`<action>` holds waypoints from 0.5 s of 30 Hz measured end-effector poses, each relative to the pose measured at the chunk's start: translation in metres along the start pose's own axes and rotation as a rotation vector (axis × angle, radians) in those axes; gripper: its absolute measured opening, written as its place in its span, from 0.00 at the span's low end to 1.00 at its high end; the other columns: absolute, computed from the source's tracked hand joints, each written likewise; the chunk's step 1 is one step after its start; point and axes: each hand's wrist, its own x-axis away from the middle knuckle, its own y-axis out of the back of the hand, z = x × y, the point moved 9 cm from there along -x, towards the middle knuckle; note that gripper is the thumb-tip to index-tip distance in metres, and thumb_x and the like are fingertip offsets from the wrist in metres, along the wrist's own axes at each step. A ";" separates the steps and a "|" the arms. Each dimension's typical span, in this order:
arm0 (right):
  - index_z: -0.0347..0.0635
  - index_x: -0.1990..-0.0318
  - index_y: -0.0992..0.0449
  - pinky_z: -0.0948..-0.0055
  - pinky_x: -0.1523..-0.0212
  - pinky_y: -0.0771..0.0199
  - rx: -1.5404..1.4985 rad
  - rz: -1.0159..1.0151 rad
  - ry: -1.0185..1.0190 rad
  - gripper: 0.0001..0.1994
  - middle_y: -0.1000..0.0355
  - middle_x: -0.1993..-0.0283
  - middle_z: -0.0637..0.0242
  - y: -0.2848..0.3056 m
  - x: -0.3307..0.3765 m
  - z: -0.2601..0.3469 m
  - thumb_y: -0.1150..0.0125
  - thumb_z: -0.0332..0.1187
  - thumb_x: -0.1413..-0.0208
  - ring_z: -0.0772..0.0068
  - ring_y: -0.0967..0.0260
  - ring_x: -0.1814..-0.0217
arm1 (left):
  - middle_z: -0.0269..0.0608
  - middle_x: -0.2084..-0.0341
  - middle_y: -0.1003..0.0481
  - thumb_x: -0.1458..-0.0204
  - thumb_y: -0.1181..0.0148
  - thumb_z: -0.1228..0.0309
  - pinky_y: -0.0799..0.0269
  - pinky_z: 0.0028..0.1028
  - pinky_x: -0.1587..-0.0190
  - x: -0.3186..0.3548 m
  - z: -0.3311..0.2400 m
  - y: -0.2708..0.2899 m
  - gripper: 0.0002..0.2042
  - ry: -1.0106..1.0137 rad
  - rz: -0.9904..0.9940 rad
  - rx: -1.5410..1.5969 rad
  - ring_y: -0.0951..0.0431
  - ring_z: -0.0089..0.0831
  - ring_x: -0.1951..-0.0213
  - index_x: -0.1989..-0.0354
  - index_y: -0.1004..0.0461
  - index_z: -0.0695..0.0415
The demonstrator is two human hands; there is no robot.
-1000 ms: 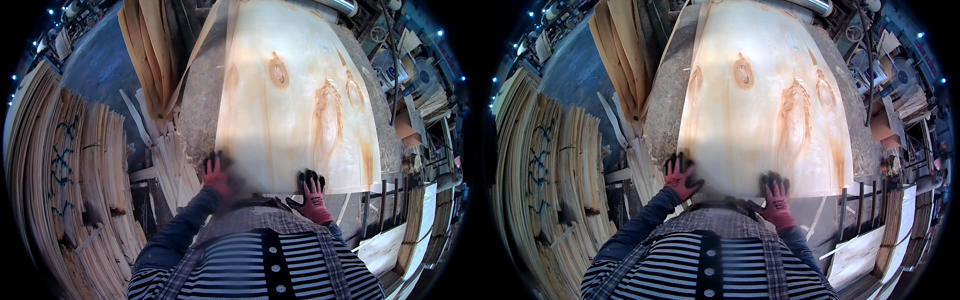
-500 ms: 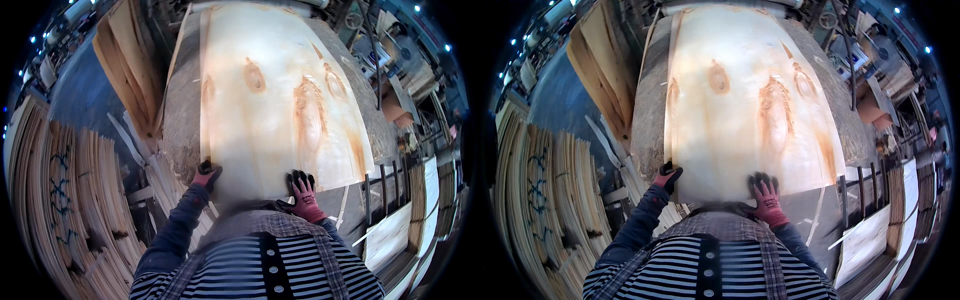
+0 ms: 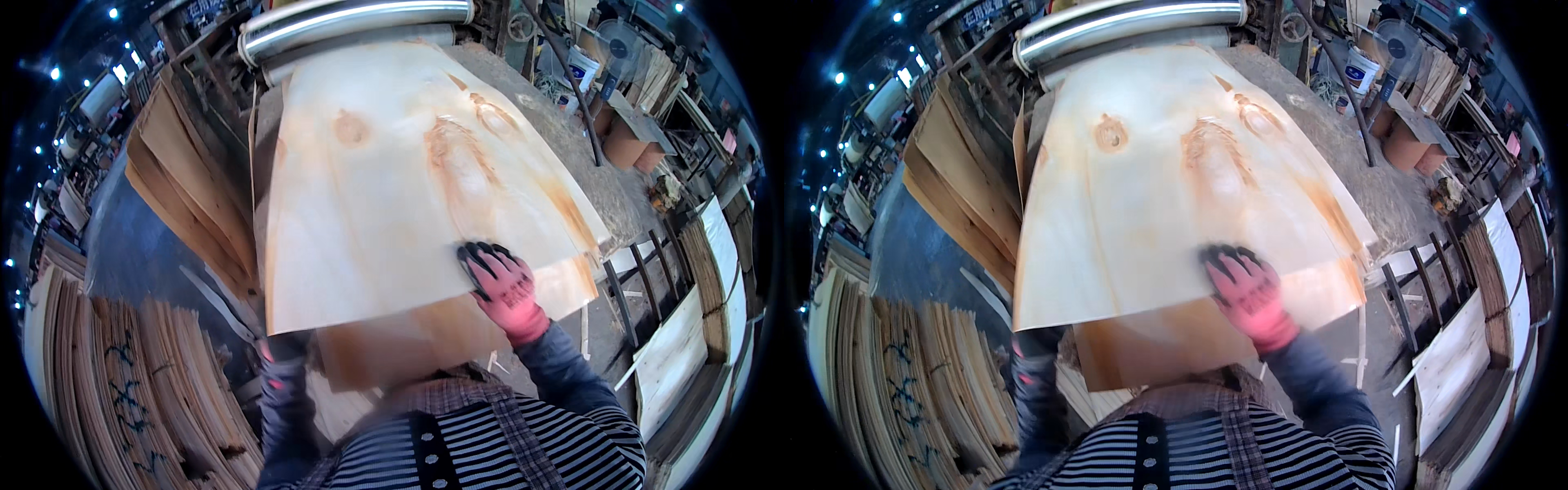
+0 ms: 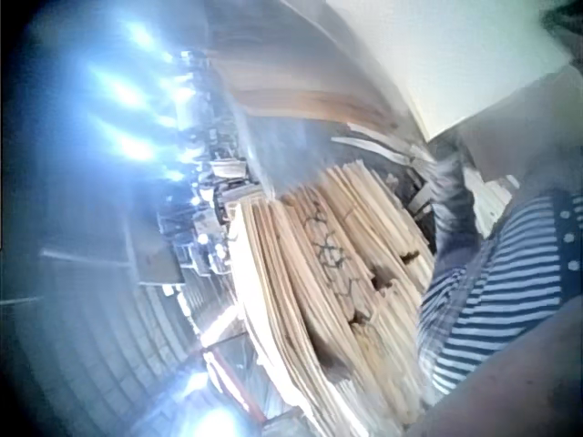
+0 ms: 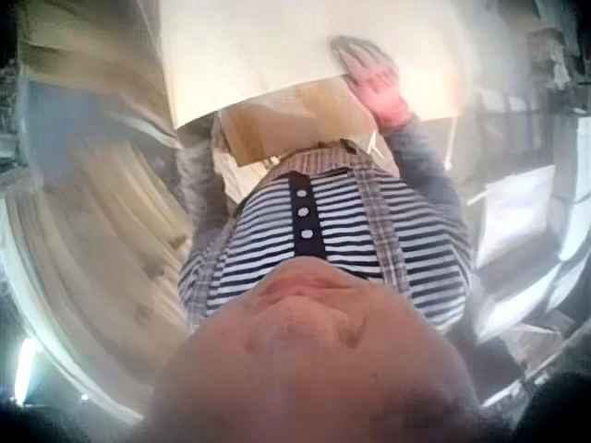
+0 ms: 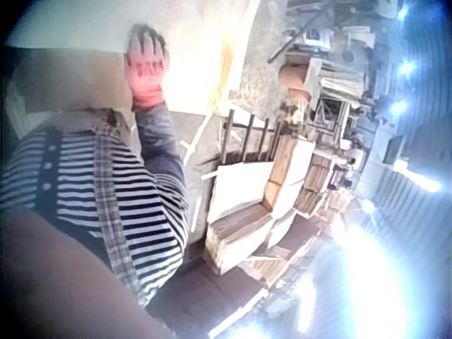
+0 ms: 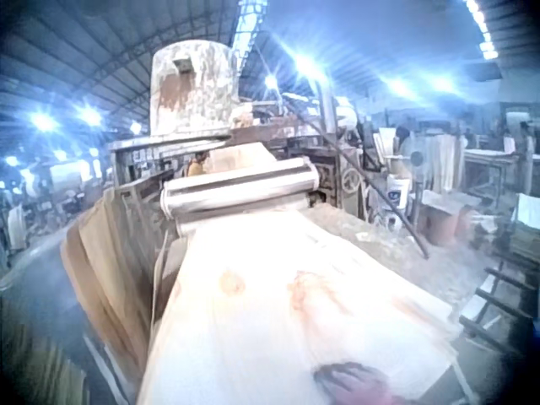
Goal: The person feeds large, thin sheets of wood veneer into a roller machine in a workshop. They use a long metal rod to guide the sheets through the rollers and then stack the processed sheets on a nearby pile.
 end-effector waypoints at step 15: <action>0.47 0.51 0.38 0.56 0.42 0.57 0.004 -0.149 -0.224 0.24 0.42 0.48 0.61 -0.177 -0.174 -0.067 0.50 0.43 0.58 0.60 0.50 0.43 | 0.44 0.56 0.34 0.53 0.46 0.61 0.37 0.27 0.57 0.120 0.055 -0.055 0.26 0.731 0.005 -0.272 0.34 0.30 0.57 0.48 0.43 0.62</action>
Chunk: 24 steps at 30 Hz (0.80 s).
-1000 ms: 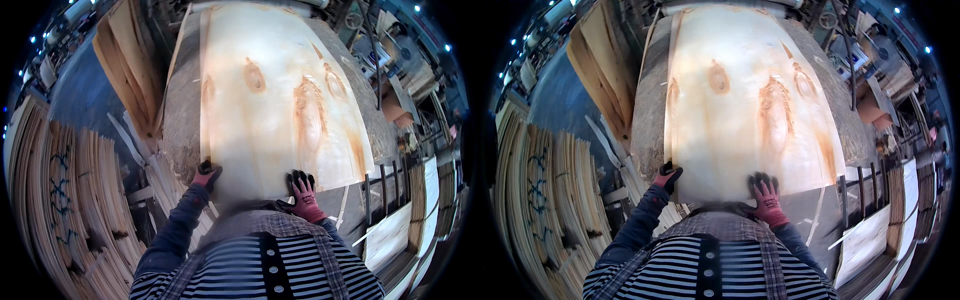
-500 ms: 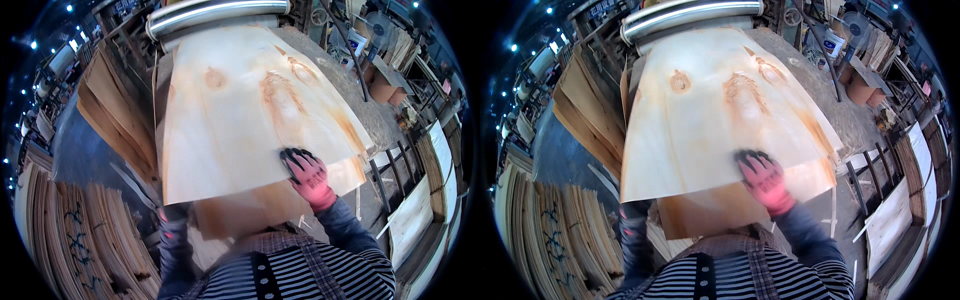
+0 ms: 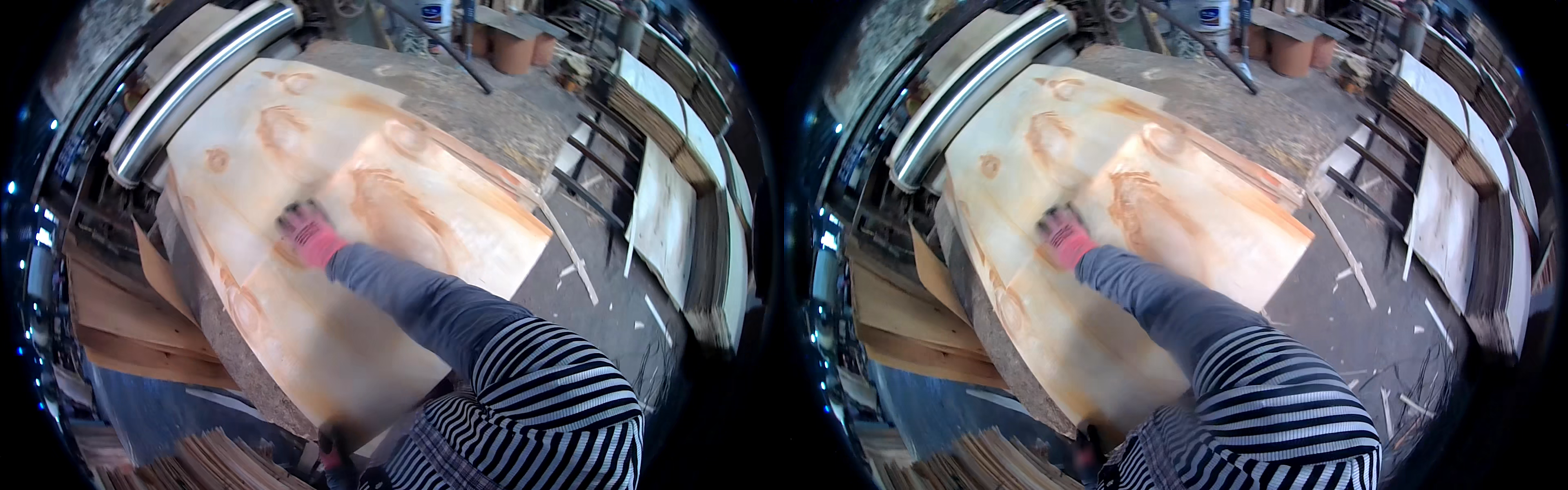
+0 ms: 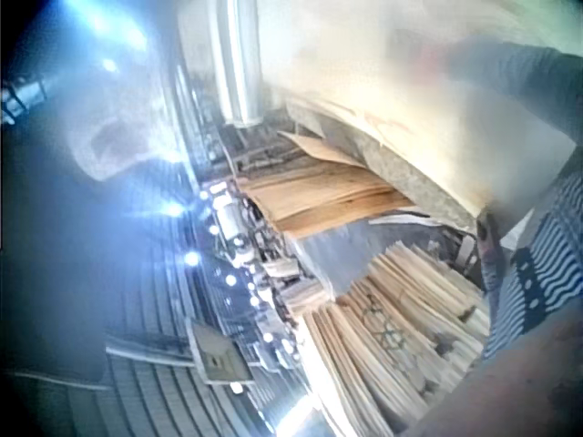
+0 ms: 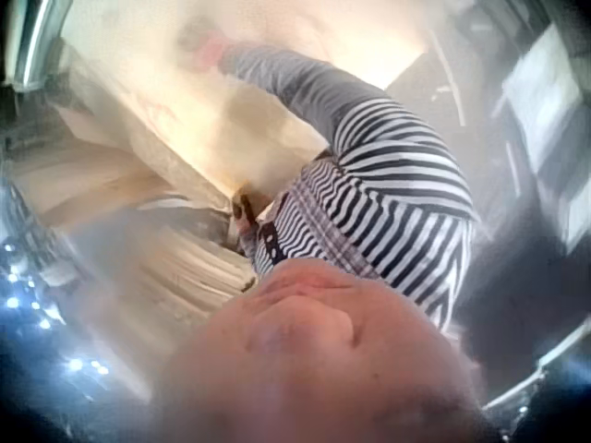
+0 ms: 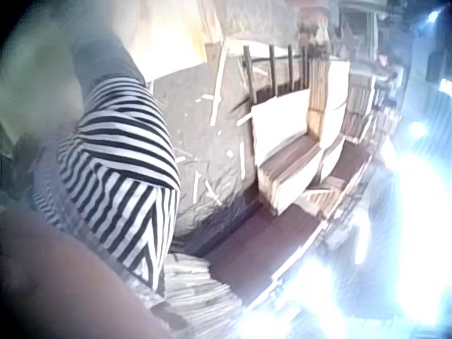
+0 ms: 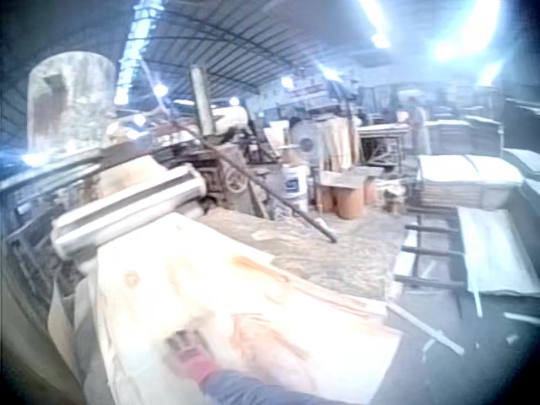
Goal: The person feeds large, thin sheets of wood veneer into a roller machine in a workshop. They use a long metal rod to guide the sheets through the rollers and then stack the processed sheets on a nearby pile.
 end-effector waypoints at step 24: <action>0.45 0.51 0.35 0.65 0.50 0.40 -0.033 -0.028 0.005 0.29 0.36 0.52 0.61 0.278 0.281 -0.001 0.42 0.48 0.64 0.61 0.39 0.51 | 0.51 0.55 0.36 0.55 0.51 0.67 0.41 0.34 0.52 0.136 -0.214 0.071 0.23 -0.935 0.374 0.710 0.35 0.42 0.54 0.51 0.40 0.66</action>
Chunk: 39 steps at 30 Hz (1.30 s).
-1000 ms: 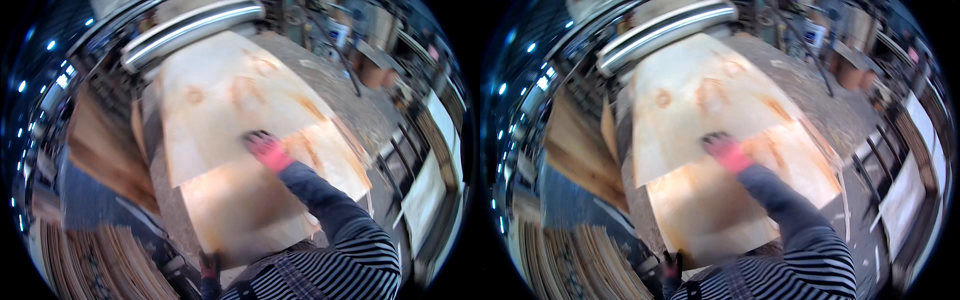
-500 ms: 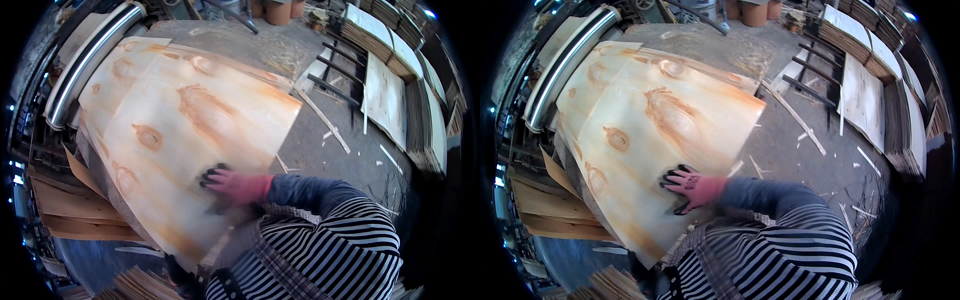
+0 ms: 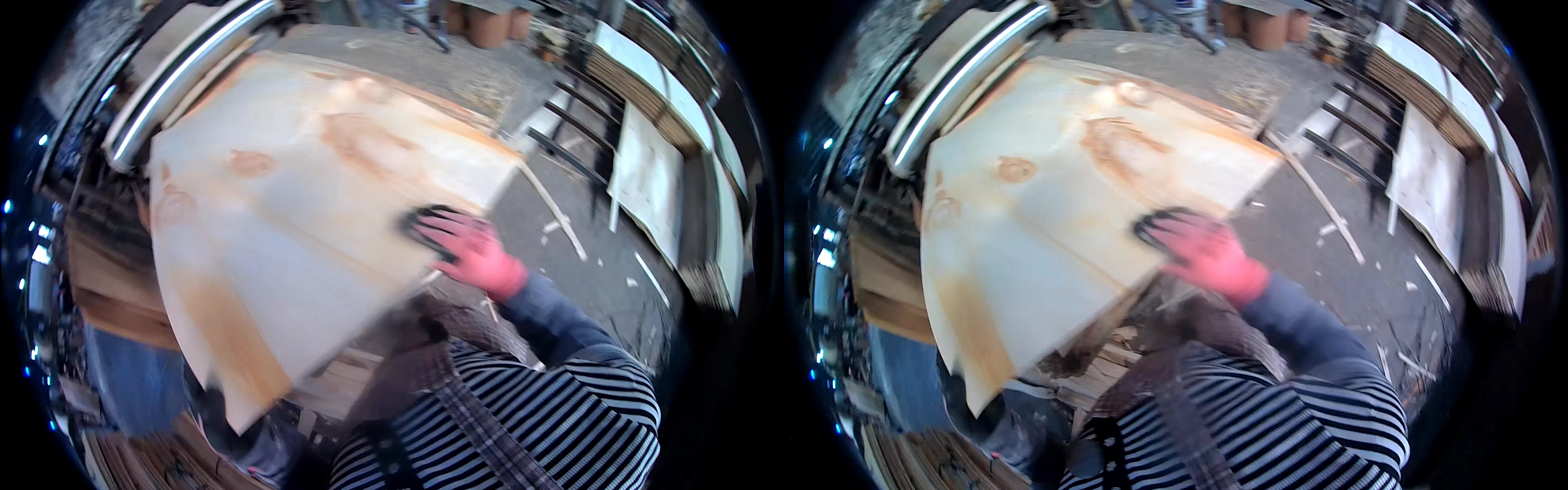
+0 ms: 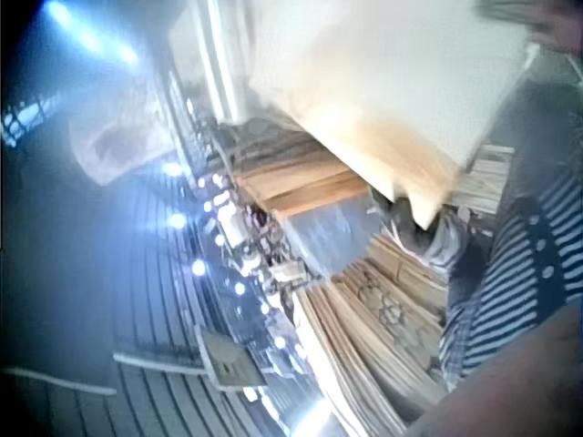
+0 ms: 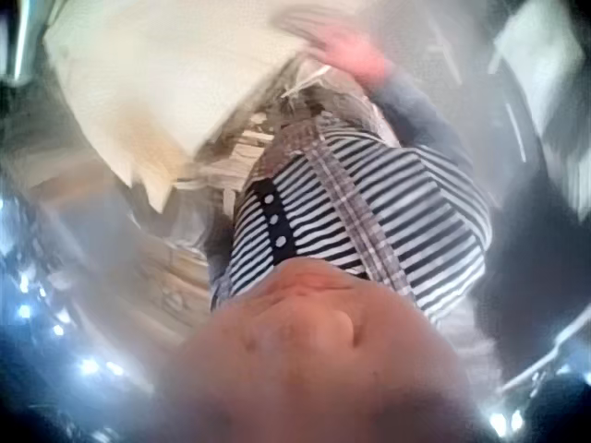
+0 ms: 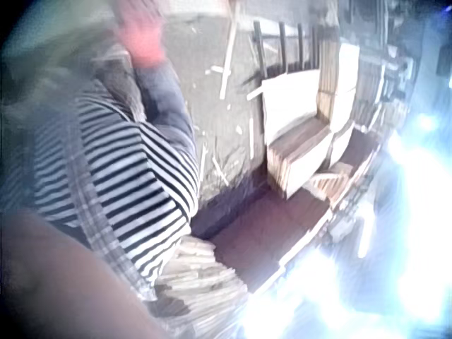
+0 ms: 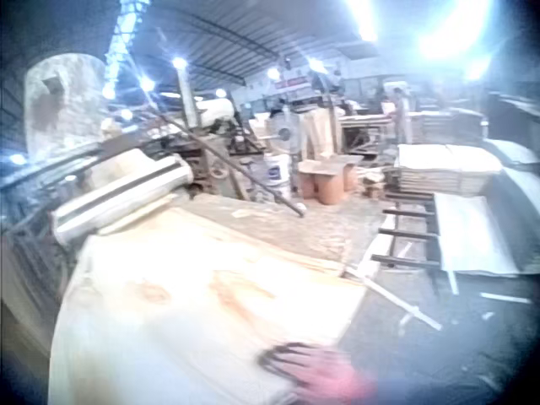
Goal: The person feeds large, thin sheets of wood veneer into a roller machine in a workshop. They use a long metal rod to guide the sheets through the rollers and then stack the processed sheets on a nearby pile.
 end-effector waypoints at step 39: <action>0.37 0.46 0.45 0.58 0.41 0.57 -0.363 0.600 0.188 0.40 0.49 0.44 0.47 -0.141 -0.048 0.006 0.35 0.47 0.67 0.47 0.57 0.39 | 0.41 0.64 0.30 0.49 0.55 0.71 0.33 0.26 0.58 -0.045 0.137 0.054 0.13 0.090 -0.013 -0.443 0.31 0.29 0.59 0.57 0.33 0.62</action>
